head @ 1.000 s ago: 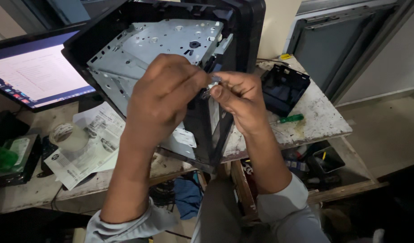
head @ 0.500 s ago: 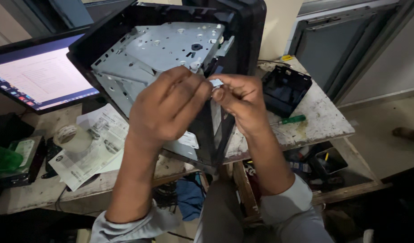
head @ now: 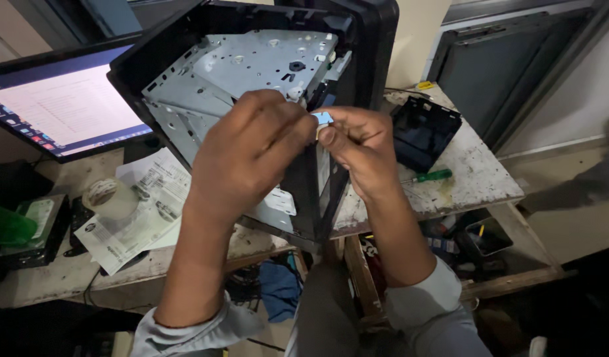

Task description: The person sits at a cluttered workbench and uses clear adhesive tape to secure a small black component inside an open computer tower. They repeatedly tear off tape pieces, wrap the component, and adjust its position within the case.

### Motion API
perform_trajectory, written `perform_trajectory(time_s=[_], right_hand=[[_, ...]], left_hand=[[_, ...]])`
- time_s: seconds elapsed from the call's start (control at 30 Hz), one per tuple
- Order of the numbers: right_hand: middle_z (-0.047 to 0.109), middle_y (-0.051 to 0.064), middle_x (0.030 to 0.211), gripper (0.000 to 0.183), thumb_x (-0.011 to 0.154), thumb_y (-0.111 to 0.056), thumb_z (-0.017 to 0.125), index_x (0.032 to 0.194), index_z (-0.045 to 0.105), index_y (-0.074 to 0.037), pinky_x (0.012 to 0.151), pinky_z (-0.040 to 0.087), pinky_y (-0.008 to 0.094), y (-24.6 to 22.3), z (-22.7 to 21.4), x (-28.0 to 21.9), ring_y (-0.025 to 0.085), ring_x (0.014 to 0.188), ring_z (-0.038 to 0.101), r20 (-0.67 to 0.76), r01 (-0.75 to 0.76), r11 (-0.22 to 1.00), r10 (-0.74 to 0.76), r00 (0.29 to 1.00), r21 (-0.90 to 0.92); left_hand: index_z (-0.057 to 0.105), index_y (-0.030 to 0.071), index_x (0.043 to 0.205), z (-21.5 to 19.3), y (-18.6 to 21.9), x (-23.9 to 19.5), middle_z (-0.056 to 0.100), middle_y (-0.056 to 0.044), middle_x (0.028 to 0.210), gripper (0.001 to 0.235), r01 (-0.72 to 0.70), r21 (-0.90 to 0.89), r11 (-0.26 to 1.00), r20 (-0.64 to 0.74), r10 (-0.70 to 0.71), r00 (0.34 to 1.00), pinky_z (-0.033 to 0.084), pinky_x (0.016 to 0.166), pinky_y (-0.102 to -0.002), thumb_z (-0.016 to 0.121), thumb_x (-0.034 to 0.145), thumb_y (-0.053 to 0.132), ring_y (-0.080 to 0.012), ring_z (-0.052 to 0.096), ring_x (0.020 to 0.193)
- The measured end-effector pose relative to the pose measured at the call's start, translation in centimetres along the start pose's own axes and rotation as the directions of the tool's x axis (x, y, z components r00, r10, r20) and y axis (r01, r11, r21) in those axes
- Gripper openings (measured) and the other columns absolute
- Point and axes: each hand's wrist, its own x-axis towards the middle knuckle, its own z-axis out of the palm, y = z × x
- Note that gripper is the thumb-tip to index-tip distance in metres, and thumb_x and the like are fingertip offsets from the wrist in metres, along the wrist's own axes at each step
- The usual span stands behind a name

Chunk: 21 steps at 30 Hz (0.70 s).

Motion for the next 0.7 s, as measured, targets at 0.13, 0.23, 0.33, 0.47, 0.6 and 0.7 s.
perform_trajectory(time_s=[0.13, 0.23, 0.33, 0.47, 0.6, 0.7], right_hand=[[0.057, -0.006, 0.074, 0.036, 0.1, -0.014, 0.077, 0.128, 0.069, 0.006, 0.053, 0.028, 0.019, 0.0, -0.3, -0.2, 0.0, 0.057, 0.039, 0.025, 0.057, 0.994, -0.055, 0.998, -0.098], [0.061, -0.004, 0.076, 0.035, 0.1, -0.015, 0.076, 0.128, 0.069, 0.006, 0.052, 0.031, 0.019, 0.7, -0.2, -0.6, 0.001, 0.057, 0.043, -0.018, 0.051, 0.998, -0.052, 0.998, -0.044], [0.066, -0.001, 0.083, 0.033, 0.1, -0.014, 0.075, 0.125, 0.068, 0.006, 0.052, 0.033, 0.019, 1.4, 0.5, -0.7, 0.002, 0.058, 0.046, -0.077, 0.07, 0.997, -0.068, 0.995, 0.029], [0.067, 0.0, 0.086, 0.033, 0.099, -0.014, 0.074, 0.124, 0.068, 0.007, 0.054, 0.034, 0.018, 1.2, 1.1, -1.2, 0.002, 0.061, 0.049, -0.147, 0.034, 0.999, -0.033, 0.989, 0.005], [0.066, -0.001, 0.086, 0.034, 0.101, -0.015, 0.073, 0.126, 0.068, 0.007, 0.055, 0.034, 0.018, 0.9, 0.9, -1.5, 0.001, 0.062, 0.048, -0.122, 0.008, 1.0, -0.01, 0.993, -0.017], [0.065, -0.001, 0.085, 0.036, 0.101, -0.015, 0.072, 0.129, 0.067, 0.007, 0.055, 0.035, 0.018, 0.9, 0.9, -1.5, 0.001, 0.062, 0.048, -0.126, -0.001, 0.998, -0.007, 0.992, -0.061]], left_hand=[[0.07, 0.005, 0.112, 0.1, -0.4, -0.5, 0.069, -0.006, 0.119, 0.02, 0.073, -0.158, 0.985, -0.056, -0.083, 0.995, 0.057, 0.098, -0.037, 0.074, 0.093, -0.002, -0.0295, 0.066, 0.115], [0.069, 0.004, 0.125, 1.0, -0.2, -1.0, 0.069, -0.007, 0.125, 0.034, 0.156, -0.272, 0.95, -0.076, -0.182, 0.98, 0.055, 0.105, -0.04, 0.083, 0.098, 0.017, -0.0284, 0.066, 0.117], [0.06, 0.0, 0.123, 1.6, 0.1, -1.1, 0.065, -0.014, 0.124, 0.051, 0.215, -0.368, 0.905, -0.096, -0.267, 0.959, 0.052, 0.105, -0.047, 0.083, 0.086, 0.028, -0.0343, 0.063, 0.119], [0.059, 0.01, 0.137, 1.5, 0.5, -1.0, 0.061, -0.01, 0.138, 0.061, 0.213, -0.325, 0.921, -0.039, -0.238, 0.971, 0.047, 0.108, -0.042, 0.086, 0.091, 0.039, -0.0287, 0.059, 0.125], [0.064, 0.017, 0.132, 1.4, 0.6, -1.3, 0.06, -0.009, 0.139, 0.053, 0.227, -0.238, 0.944, 0.003, -0.233, 0.972, 0.041, 0.104, -0.041, 0.085, 0.089, 0.041, -0.0278, 0.055, 0.119], [0.063, 0.015, 0.133, 1.5, 0.8, -1.4, 0.058, -0.01, 0.141, 0.055, 0.241, -0.238, 0.941, -0.002, -0.248, 0.969, 0.039, 0.103, -0.043, 0.083, 0.091, 0.044, -0.0295, 0.052, 0.121]])
